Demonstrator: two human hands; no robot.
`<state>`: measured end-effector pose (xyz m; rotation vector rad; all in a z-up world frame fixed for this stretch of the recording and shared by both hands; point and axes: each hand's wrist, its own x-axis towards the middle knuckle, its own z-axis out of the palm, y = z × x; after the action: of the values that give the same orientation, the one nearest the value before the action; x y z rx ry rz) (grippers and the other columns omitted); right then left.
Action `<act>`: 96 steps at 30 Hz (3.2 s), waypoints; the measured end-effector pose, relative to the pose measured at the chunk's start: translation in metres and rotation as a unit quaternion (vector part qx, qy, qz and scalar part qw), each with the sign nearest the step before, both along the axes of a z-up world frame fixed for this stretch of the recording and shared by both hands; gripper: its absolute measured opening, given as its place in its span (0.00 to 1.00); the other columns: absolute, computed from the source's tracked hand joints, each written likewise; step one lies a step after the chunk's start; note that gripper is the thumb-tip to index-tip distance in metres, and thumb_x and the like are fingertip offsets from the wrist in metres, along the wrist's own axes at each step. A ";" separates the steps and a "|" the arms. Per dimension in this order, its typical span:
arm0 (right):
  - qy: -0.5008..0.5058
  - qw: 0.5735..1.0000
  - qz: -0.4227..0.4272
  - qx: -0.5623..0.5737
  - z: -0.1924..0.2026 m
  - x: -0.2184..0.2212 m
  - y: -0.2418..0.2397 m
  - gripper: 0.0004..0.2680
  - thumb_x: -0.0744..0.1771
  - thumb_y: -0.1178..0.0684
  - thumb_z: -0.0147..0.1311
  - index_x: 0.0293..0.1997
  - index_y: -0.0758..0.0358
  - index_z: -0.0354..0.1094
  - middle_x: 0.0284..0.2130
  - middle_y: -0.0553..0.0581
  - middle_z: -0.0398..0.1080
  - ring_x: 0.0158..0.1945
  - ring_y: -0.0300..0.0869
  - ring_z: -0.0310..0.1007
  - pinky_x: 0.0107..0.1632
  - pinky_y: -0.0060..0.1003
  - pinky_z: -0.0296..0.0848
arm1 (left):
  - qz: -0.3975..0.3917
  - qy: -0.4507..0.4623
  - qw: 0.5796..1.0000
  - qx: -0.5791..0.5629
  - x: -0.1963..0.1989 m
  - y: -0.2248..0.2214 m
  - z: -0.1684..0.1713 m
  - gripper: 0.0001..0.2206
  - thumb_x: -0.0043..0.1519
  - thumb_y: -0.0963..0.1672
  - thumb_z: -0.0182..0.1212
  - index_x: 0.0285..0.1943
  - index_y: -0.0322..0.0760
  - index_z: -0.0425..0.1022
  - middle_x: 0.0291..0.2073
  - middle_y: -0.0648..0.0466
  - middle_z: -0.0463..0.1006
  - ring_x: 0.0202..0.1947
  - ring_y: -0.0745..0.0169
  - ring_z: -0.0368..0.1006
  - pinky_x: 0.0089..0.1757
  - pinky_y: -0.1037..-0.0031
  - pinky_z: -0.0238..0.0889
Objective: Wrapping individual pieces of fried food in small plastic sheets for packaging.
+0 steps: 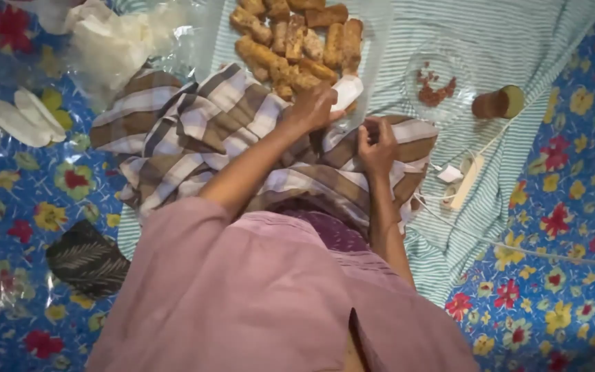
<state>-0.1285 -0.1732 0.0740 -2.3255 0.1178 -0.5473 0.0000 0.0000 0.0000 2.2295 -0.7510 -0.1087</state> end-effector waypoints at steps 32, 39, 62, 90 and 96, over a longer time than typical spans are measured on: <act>0.112 0.610 -0.074 0.781 -0.041 0.060 0.027 0.13 0.67 0.49 0.61 0.55 0.64 0.70 0.53 0.66 0.75 0.56 0.57 0.78 0.59 0.59 0.79 | 0.084 0.202 0.960 -0.174 -0.034 0.042 0.079 0.25 0.60 0.46 0.69 0.66 0.55 0.63 0.45 0.52 0.78 0.42 0.48 0.81 0.42 0.62 0.75; 0.137 0.641 -0.034 0.755 0.008 0.083 0.049 0.15 0.66 0.51 0.62 0.56 0.63 0.70 0.45 0.61 0.79 0.47 0.47 0.80 0.56 0.45 0.79 | 0.167 0.245 0.943 -0.152 0.030 0.072 0.127 0.09 0.61 0.35 0.59 0.45 0.40 0.75 0.40 0.50 0.84 0.39 0.60 0.83 0.36 0.80 0.83; 0.231 0.968 0.101 -0.001 -0.008 0.081 0.070 0.06 0.66 0.52 0.55 0.45 0.56 0.71 0.32 0.57 0.75 0.42 0.50 0.74 0.38 0.50 0.71 | 0.090 -0.104 0.990 0.013 0.122 0.158 0.019 0.08 0.56 0.34 0.62 0.41 0.36 0.76 0.39 0.45 0.76 0.39 0.40 0.74 0.33 0.56 0.66; 0.260 0.948 0.075 -0.166 -0.070 0.109 0.029 0.19 0.63 0.49 0.64 0.57 0.59 0.64 0.47 0.64 0.72 0.51 0.62 0.69 0.43 0.61 0.72 | -0.079 -0.192 0.962 0.176 0.075 0.056 0.011 0.08 0.56 0.39 0.69 0.42 0.28 0.78 0.37 0.41 0.78 0.33 0.42 0.73 0.29 0.56 0.73; 0.280 0.953 0.054 -0.103 -0.048 0.112 0.037 0.16 0.59 0.52 0.64 0.49 0.56 0.66 0.41 0.66 0.74 0.48 0.63 0.71 0.44 0.59 0.71 | -0.117 -0.084 0.971 0.192 0.071 0.059 0.048 0.07 0.55 0.32 0.65 0.40 0.21 0.73 0.41 0.35 0.74 0.33 0.37 0.73 0.28 0.53 0.70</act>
<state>-0.0166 -0.1357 0.0264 -2.6138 0.2045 0.1768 0.0712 0.0592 0.0479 2.5272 -1.1680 -0.1962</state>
